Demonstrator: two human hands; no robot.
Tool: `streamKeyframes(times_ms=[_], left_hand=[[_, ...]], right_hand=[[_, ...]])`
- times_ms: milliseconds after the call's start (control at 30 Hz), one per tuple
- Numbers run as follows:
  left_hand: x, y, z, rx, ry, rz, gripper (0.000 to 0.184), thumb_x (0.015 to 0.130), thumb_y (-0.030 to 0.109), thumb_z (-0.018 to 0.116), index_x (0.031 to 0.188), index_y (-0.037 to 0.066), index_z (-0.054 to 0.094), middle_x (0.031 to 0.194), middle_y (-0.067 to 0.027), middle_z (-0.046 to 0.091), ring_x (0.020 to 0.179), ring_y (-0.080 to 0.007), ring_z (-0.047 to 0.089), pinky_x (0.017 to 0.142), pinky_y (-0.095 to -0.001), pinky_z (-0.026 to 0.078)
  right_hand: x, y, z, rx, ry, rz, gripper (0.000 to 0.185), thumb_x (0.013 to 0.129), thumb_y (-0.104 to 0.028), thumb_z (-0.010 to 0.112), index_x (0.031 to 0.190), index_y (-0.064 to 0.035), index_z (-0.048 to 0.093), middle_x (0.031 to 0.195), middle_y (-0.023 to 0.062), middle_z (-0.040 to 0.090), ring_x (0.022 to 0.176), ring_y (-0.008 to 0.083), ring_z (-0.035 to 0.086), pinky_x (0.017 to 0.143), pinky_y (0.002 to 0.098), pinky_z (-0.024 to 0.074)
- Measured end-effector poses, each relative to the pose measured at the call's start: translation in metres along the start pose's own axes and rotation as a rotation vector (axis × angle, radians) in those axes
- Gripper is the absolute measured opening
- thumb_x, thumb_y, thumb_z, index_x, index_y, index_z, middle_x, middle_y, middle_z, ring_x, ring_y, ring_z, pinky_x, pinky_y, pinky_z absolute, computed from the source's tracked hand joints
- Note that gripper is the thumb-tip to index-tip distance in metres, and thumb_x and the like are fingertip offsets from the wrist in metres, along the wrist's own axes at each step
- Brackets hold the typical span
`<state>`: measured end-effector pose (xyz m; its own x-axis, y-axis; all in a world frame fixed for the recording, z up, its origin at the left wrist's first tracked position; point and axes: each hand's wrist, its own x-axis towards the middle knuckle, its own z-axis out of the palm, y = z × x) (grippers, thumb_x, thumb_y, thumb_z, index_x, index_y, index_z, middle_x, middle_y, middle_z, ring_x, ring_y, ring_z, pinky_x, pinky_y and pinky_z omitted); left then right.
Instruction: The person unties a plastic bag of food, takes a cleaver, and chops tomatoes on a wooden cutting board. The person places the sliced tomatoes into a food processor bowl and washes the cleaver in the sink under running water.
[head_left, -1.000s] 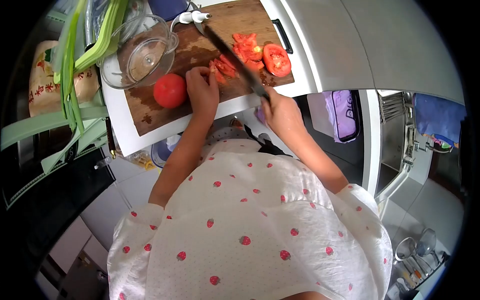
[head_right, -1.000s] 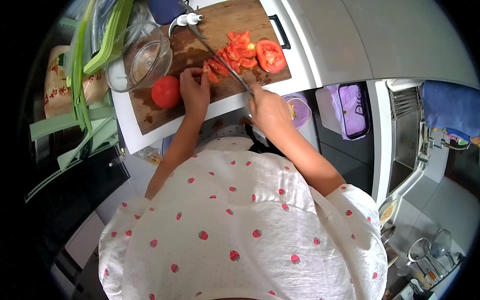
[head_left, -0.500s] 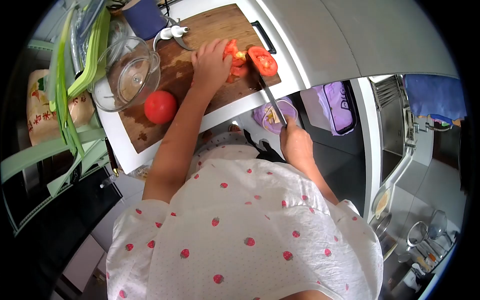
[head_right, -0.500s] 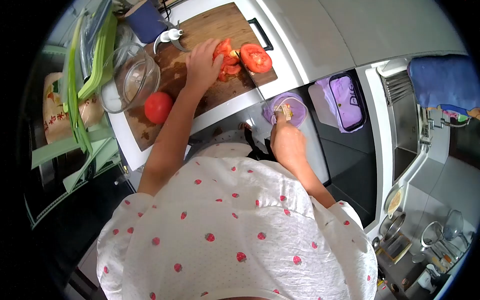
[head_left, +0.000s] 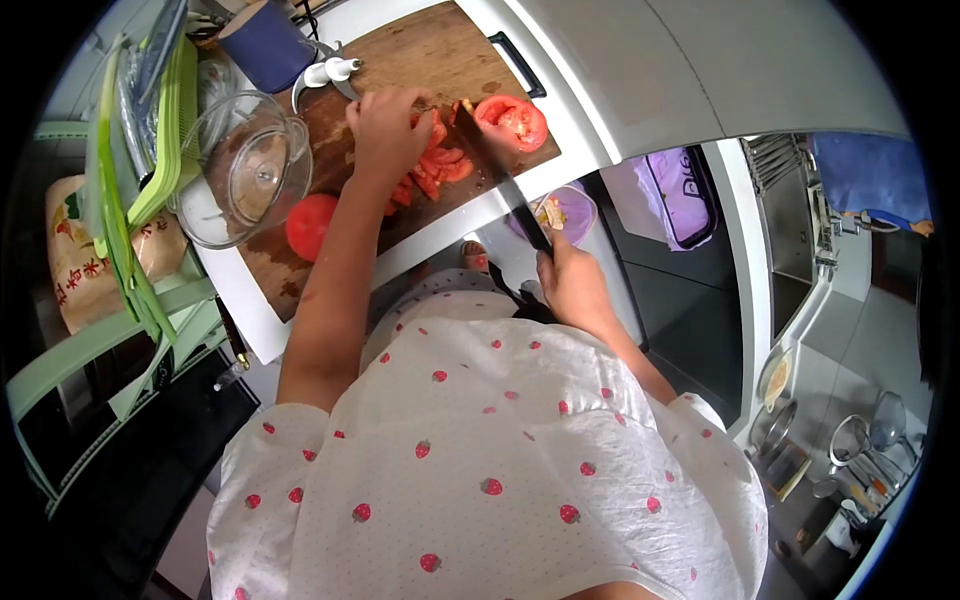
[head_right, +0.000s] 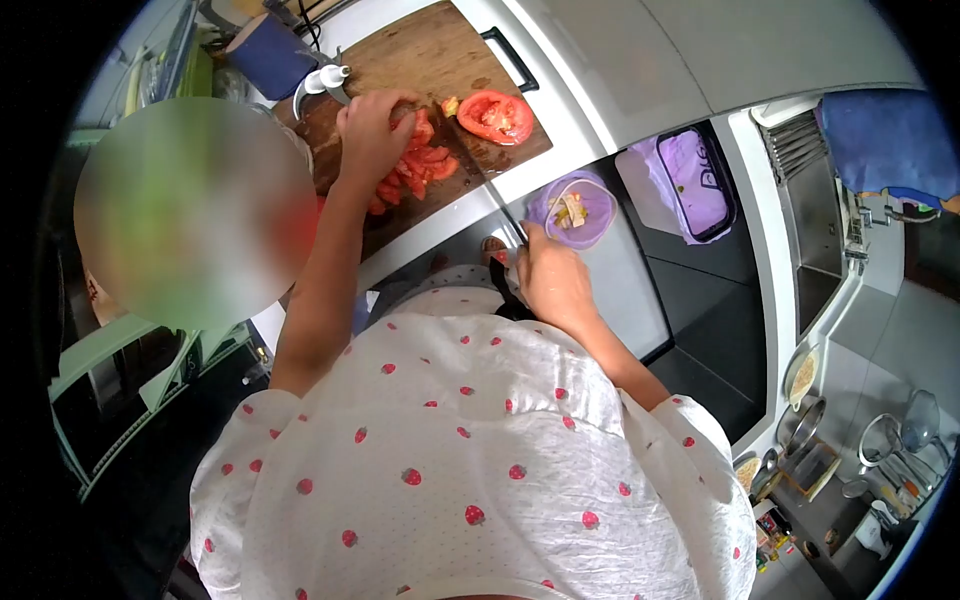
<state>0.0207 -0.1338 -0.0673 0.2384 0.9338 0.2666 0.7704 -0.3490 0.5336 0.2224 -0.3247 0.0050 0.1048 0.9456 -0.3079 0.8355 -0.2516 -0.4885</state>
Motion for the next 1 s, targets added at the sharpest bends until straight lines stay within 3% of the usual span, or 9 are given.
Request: streamKeyframes(times_ms=[133, 267, 333, 433, 533, 600, 700, 900, 1000], left_hand=[[0.013, 0.023, 0.01, 0.053, -0.02, 0.166, 0.028, 0.071, 0.021, 0.067, 0.099, 0.018, 0.065, 0.098, -0.0052, 0.062, 0.103, -0.0272, 0.051, 0.097, -0.0541, 0.026], [0.026, 0.03, 0.029, 0.213, -0.167, 0.163, 0.026, 0.071, 0.02, 0.068, 0.098, 0.018, 0.066, 0.097, -0.0053, 0.062, 0.103, -0.0266, 0.051, 0.097, -0.0542, 0.027], [0.03, 0.032, 0.03, 0.233, -0.217, 0.152, 0.027, 0.071, 0.02, 0.069, 0.097, 0.018, 0.066, 0.095, -0.0054, 0.062, 0.102, -0.0266, 0.051, 0.097, -0.0546, 0.027], [0.027, 0.027, 0.018, 0.113, -0.114, 0.035, 0.026, 0.069, 0.018, 0.069, 0.095, 0.014, 0.065, 0.091, -0.0061, 0.063, 0.096, -0.027, 0.054, 0.097, -0.0537, 0.029], [0.004, 0.045, -0.012, -0.183, 0.174, 0.034, 0.022, 0.072, 0.012, 0.068, 0.093, 0.009, 0.063, 0.084, -0.0056, 0.063, 0.081, -0.0217, 0.059, 0.084, -0.0422, 0.044], [-0.022, 0.083, -0.038, -0.888, -0.054, -0.556, 0.018, 0.075, 0.007, 0.064, 0.094, 0.006, 0.062, 0.08, -0.0043, 0.061, 0.065, -0.0145, 0.059, 0.062, -0.0283, 0.049], [-0.059, 0.087, -0.017, -0.935, -0.391, -0.513, 0.024, 0.08, 0.011, 0.061, 0.1, 0.0, 0.059, 0.081, -0.0038, 0.061, 0.069, -0.0082, 0.057, 0.06, -0.0212, 0.048], [-0.079, 0.112, 0.086, -0.762, -0.83, -0.479, 0.031, 0.08, 0.011, 0.061, 0.107, -0.003, 0.056, 0.09, -0.0078, 0.061, 0.075, -0.0114, 0.058, 0.064, -0.0236, 0.048], [-0.074, 0.142, 0.114, -0.926, -0.581, -0.38, 0.032, 0.082, 0.011, 0.061, 0.111, -0.003, 0.055, 0.094, -0.0088, 0.061, 0.081, -0.0141, 0.058, 0.072, -0.0259, 0.048]], right_hand=[[-0.011, 0.011, -0.005, 0.134, 0.106, -0.033, 0.03, 0.086, -0.012, 0.055, 0.113, 0.0007, 0.053, 0.071, 0.0249, 0.059, 0.065, 0.041, 0.059, 0.062, 0.0426, 0.0463], [-0.021, 0.003, -0.022, 0.315, 0.161, 0.061, 0.024, 0.089, -0.011, 0.054, 0.109, 0.0014, 0.056, 0.062, 0.0165, 0.053, 0.053, 0.0215, 0.051, 0.056, 0.0316, 0.0438], [-0.023, 0.006, -0.025, 0.335, 0.206, 0.038, 0.026, 0.086, -0.009, 0.054, 0.109, 0.0024, 0.053, 0.067, 0.0257, 0.057, 0.066, 0.0435, 0.059, 0.058, 0.0425, 0.0462], [-0.025, 0.009, -0.027, 0.39, 0.226, 0.051, 0.025, 0.086, -0.009, 0.054, 0.108, 0.0028, 0.053, 0.066, 0.0258, 0.056, 0.065, 0.0437, 0.058, 0.058, 0.0425, 0.0458], [-0.026, 0.013, -0.032, 0.39, 0.229, 0.067, 0.026, 0.085, -0.009, 0.055, 0.109, 0.0015, 0.054, 0.071, 0.0258, 0.058, 0.069, 0.0431, 0.059, 0.06, 0.0433, 0.0467], [-0.026, 0.019, -0.034, 0.329, 0.287, 0.021, 0.027, 0.084, -0.008, 0.056, 0.109, -0.0003, 0.055, 0.075, 0.025, 0.059, 0.071, 0.0423, 0.06, 0.061, 0.0437, 0.0474], [-0.03, 0.027, -0.042, 0.215, 0.375, -0.048, 0.028, 0.082, -0.008, 0.057, 0.11, -0.0042, 0.056, 0.082, 0.0228, 0.062, 0.075, 0.0407, 0.06, 0.064, 0.0444, 0.0486], [-0.051, 0.048, -0.068, 0.107, 0.515, -0.111, 0.027, 0.081, -0.006, 0.059, 0.108, -0.0076, 0.06, 0.087, 0.0184, 0.064, 0.074, 0.0368, 0.062, 0.062, 0.0402, 0.05], [-0.063, 0.058, -0.075, 0.109, 0.548, -0.105, 0.028, 0.08, -0.005, 0.059, 0.108, -0.0068, 0.059, 0.087, 0.0185, 0.064, 0.073, 0.0362, 0.062, 0.061, 0.0396, 0.0497]])
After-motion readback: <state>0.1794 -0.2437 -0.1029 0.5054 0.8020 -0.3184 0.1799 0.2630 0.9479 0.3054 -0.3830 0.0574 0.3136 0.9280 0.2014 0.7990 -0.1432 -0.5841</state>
